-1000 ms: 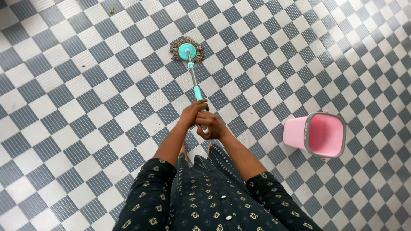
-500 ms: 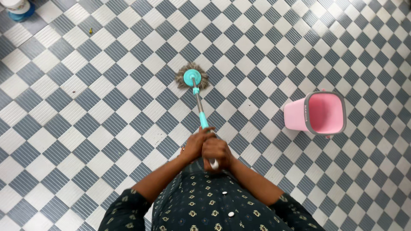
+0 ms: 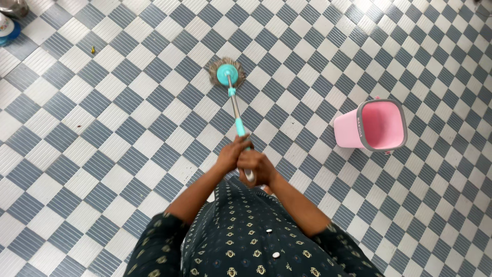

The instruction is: The person mops a checkered tile floor using a turquoise spin mop, moving it back and forth across the surface. A pink bucket is visible nearby, and the person occasionally dips the mop into it.

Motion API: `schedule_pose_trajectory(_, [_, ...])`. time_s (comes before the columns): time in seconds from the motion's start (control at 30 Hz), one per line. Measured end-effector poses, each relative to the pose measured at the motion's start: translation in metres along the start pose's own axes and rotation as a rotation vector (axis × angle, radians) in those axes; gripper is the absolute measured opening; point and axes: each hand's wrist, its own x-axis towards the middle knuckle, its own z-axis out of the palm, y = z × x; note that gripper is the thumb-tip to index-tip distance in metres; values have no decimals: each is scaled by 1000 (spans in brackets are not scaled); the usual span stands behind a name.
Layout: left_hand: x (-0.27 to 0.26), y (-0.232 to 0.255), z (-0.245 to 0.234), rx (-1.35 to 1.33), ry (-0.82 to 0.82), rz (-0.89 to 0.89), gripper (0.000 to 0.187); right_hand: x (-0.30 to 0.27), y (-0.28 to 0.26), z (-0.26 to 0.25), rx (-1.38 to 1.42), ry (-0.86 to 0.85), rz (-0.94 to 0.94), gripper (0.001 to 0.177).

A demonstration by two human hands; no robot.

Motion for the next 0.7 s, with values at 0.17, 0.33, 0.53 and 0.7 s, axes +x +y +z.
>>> schedule_pose_trajectory(0.17, [-52,60,-12,-30,-114,24,24,-20,-63,-27,103,80,-40,9])
schedule_pose_trajectory(0.33, [-23,48,7,-17,-82,82,24,-24,-20,-18,24,142,-57,9])
schedule_pose_trajectory(0.53, [88,-23,10,-5,-216,-129,60,3,74,-5,-108,111,83,6])
schedule_pose_trajectory(0.7, [96,1,6,144,-258,-91,70,-1,75,-23,-134,124,92,5])
